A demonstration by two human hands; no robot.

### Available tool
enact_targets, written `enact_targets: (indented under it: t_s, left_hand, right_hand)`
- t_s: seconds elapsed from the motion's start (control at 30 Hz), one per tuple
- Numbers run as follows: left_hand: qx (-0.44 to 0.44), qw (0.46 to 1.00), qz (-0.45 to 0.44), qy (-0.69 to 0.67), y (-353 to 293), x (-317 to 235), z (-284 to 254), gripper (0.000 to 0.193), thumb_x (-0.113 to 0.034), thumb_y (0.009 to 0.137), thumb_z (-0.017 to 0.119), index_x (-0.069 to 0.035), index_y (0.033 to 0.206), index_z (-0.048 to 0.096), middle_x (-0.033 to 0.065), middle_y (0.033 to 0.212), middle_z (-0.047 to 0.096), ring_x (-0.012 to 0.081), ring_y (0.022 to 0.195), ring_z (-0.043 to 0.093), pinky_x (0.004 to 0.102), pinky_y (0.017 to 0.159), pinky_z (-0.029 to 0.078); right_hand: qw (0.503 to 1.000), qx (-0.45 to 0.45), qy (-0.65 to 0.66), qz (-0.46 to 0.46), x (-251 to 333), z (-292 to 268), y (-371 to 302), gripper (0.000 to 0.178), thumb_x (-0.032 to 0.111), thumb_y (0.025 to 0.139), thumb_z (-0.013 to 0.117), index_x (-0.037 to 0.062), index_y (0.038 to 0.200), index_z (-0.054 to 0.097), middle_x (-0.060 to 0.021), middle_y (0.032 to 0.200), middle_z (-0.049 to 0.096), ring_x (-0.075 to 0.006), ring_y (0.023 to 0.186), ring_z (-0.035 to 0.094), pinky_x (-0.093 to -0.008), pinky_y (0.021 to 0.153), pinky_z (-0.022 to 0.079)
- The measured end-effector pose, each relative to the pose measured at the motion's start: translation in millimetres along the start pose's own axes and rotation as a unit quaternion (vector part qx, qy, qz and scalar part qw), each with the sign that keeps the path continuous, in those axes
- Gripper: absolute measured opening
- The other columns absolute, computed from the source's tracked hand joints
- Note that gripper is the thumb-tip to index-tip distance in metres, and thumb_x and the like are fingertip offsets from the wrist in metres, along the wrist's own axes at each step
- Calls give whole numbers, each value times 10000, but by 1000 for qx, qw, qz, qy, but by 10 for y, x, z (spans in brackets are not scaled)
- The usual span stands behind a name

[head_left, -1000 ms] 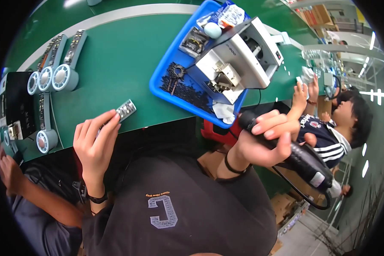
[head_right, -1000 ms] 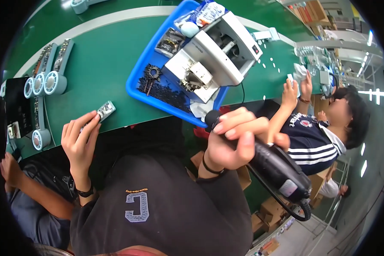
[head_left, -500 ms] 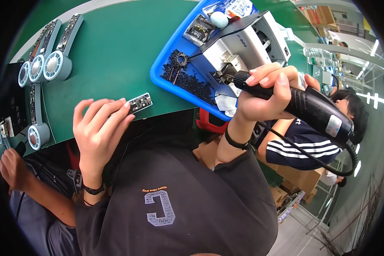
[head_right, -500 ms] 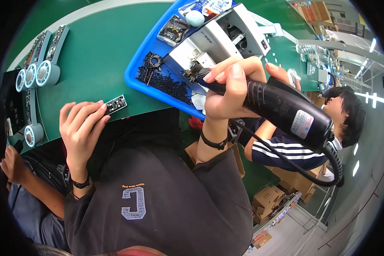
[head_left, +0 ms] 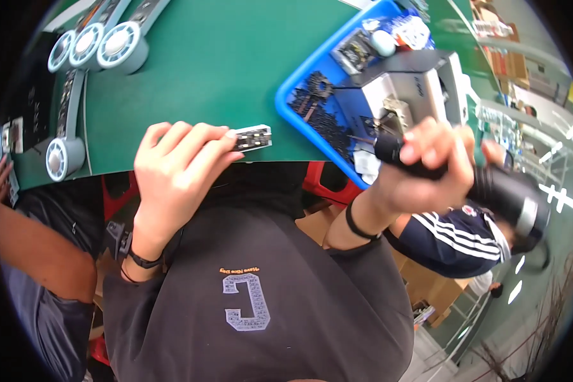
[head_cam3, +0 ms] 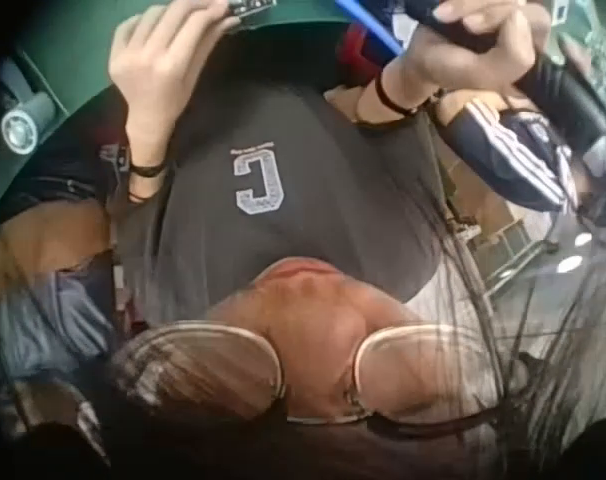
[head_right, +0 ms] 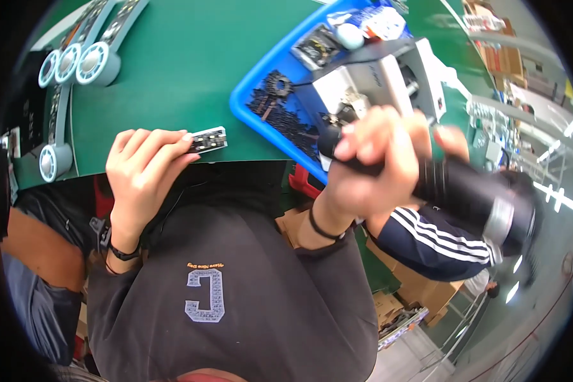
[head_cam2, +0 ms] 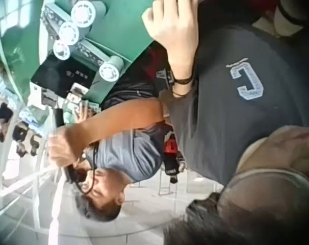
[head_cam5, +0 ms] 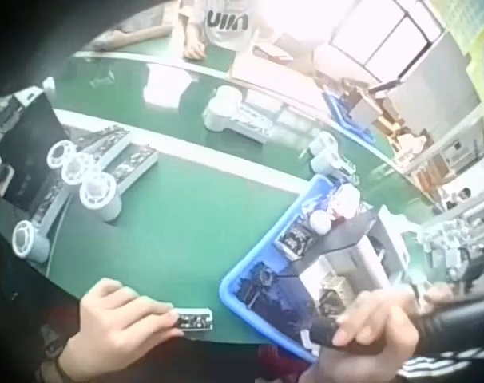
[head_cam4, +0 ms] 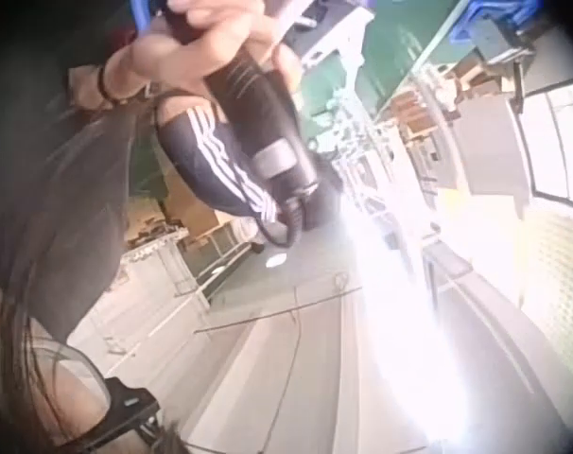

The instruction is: The person picks up a circuit board and a fan component, aligns them, and drives screws into the assembly using a power screwdriver. They repeat this process for multiple units, placing each finished assembly on the green work surface before starting the next.

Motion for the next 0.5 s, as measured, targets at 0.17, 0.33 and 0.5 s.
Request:
enact_targets:
  t_s: [0.17, 0.33, 0.5]
  left_hand:
    - [-15, 1000, 0, -2, -32, 9, 20, 218, -235, 814, 870, -103, 943, 754, -55, 905, 698, 158, 764, 627, 347, 700, 445]
    - [-18, 1000, -6, 6, -79, 52, 35, 213, -258, 825, 858, -112, 929, 743, -67, 905, 689, 143, 745, 606, 336, 662, 412]
    - [-24, 1000, 4, 15, -101, 60, 43, 214, -283, 837, 842, -115, 914, 734, -69, 908, 687, 137, 741, 603, 330, 657, 405]
  right_hand:
    - [996, 16, 44, -70, 56, 559, -463, 230, 134, 942, 510, 51, 1156, 501, -47, 665, 451, -180, 464, 497, -322, 505, 462]
    - [983, 175, -29, 40, -283, 715, -525, 191, 140, 937, 502, 56, 1106, 476, -52, 681, 468, -190, 471, 516, -349, 542, 500]
    - [995, 30, 76, 49, -378, 671, -595, 599, 10, 918, 591, 190, 1415, 311, -92, 676, 552, -218, 494, 575, -368, 539, 551]
Point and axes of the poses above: each hand's wrist, its own y-axis towards the middle knuckle, its own z-axis out of the palm, x = y × z, the point moved 8 cm from there along y, towards the middle knuckle
